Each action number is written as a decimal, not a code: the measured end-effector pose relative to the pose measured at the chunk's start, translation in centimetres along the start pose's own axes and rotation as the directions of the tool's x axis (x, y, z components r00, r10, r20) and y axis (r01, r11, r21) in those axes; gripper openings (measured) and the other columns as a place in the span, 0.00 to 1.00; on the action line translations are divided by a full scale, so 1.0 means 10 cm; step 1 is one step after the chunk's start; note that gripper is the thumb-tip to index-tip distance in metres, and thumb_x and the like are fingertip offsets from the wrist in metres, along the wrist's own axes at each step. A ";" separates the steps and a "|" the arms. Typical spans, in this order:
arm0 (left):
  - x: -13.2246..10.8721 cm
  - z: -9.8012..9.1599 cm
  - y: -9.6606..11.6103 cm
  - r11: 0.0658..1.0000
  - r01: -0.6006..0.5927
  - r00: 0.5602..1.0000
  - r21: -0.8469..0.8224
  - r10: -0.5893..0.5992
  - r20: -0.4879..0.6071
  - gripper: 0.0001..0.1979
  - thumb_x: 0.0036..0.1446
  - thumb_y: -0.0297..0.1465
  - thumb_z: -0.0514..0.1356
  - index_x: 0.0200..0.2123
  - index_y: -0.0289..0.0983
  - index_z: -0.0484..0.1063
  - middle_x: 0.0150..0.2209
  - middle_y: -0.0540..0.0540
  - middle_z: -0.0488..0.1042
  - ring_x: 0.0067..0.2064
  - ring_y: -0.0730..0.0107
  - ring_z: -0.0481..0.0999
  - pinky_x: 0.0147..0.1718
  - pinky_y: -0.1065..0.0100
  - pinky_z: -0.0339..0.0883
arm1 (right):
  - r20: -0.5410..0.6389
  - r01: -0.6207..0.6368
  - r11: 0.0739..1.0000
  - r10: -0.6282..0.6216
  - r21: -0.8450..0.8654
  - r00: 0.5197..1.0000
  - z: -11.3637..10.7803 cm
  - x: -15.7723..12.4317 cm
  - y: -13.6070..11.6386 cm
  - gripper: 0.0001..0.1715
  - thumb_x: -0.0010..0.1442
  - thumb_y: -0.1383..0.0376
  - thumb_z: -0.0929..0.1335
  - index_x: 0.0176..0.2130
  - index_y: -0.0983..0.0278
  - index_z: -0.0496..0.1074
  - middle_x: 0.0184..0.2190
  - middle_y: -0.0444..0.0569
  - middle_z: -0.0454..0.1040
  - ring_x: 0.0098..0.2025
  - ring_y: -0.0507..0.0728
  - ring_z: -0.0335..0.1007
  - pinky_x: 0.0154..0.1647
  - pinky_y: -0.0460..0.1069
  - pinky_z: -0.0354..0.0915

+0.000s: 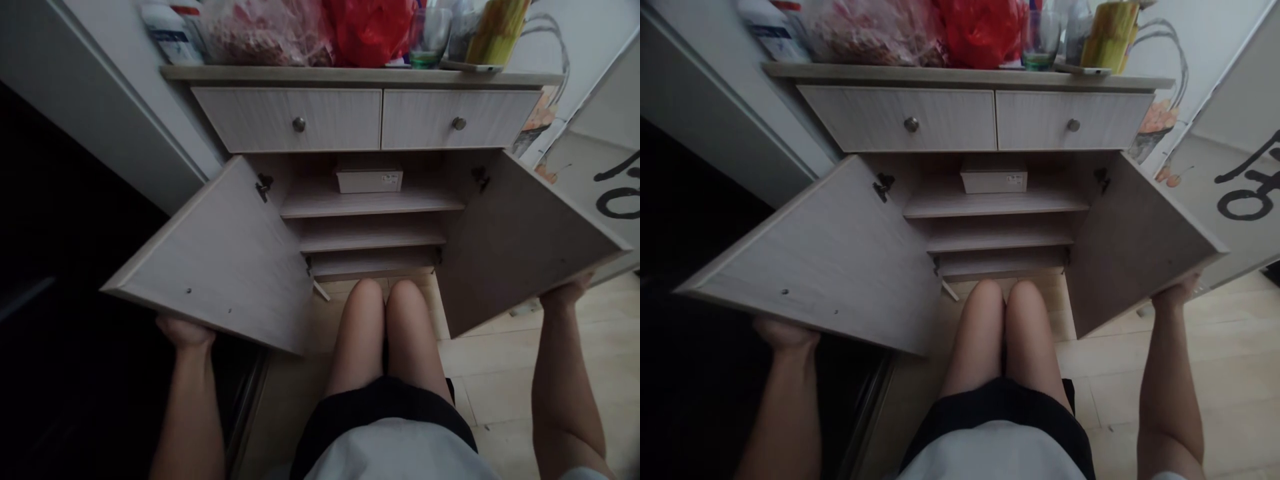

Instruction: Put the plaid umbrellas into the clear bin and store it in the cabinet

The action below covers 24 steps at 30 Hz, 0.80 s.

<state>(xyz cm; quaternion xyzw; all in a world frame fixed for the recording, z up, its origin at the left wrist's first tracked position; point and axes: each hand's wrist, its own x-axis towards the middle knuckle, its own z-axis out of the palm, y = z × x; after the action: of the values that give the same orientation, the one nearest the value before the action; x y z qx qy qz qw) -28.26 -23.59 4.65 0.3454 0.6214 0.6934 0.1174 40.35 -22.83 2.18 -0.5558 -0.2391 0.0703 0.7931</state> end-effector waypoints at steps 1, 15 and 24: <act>-0.01 -0.01 0.05 0.999 -0.002 1.000 -0.041 0.001 -0.029 0.24 0.47 0.58 0.47 0.36 0.52 0.72 0.44 0.59 0.81 0.63 0.50 0.68 0.62 0.41 0.62 | 0.027 0.011 1.000 -0.012 0.028 1.000 -0.05 0.07 0.00 0.41 0.56 0.29 0.54 0.34 0.52 0.77 0.51 0.57 0.77 0.53 0.67 0.74 0.51 0.69 0.68; -0.72 0.71 -0.34 0.818 -0.547 0.731 0.176 0.570 -0.376 0.28 0.57 0.52 0.50 0.60 0.58 0.60 0.65 0.49 0.66 0.70 0.45 0.57 0.69 0.40 0.47 | -0.115 0.388 0.906 -0.410 -0.171 0.905 1.09 -0.90 -0.10 0.20 0.60 0.48 0.59 0.48 0.51 0.65 0.45 0.55 0.74 0.49 0.66 0.75 0.53 0.70 0.69; -1.09 1.75 -0.54 0.953 -0.275 0.899 -0.131 0.303 0.317 0.28 0.66 0.51 0.44 0.34 0.42 0.77 0.36 0.41 0.80 0.45 0.53 0.80 0.51 0.49 0.70 | 0.652 -0.007 0.976 0.150 -0.217 0.743 4.04 -0.48 0.96 0.25 0.58 0.45 0.66 0.41 0.63 0.71 0.46 0.61 0.76 0.57 0.66 0.70 0.61 0.65 0.61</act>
<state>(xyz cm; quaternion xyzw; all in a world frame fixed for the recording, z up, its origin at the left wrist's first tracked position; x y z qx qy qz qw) -10.77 -15.25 -4.29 0.5407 0.5050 0.6600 0.1308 19.17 13.21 2.73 -0.5807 -0.4878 0.2727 0.5920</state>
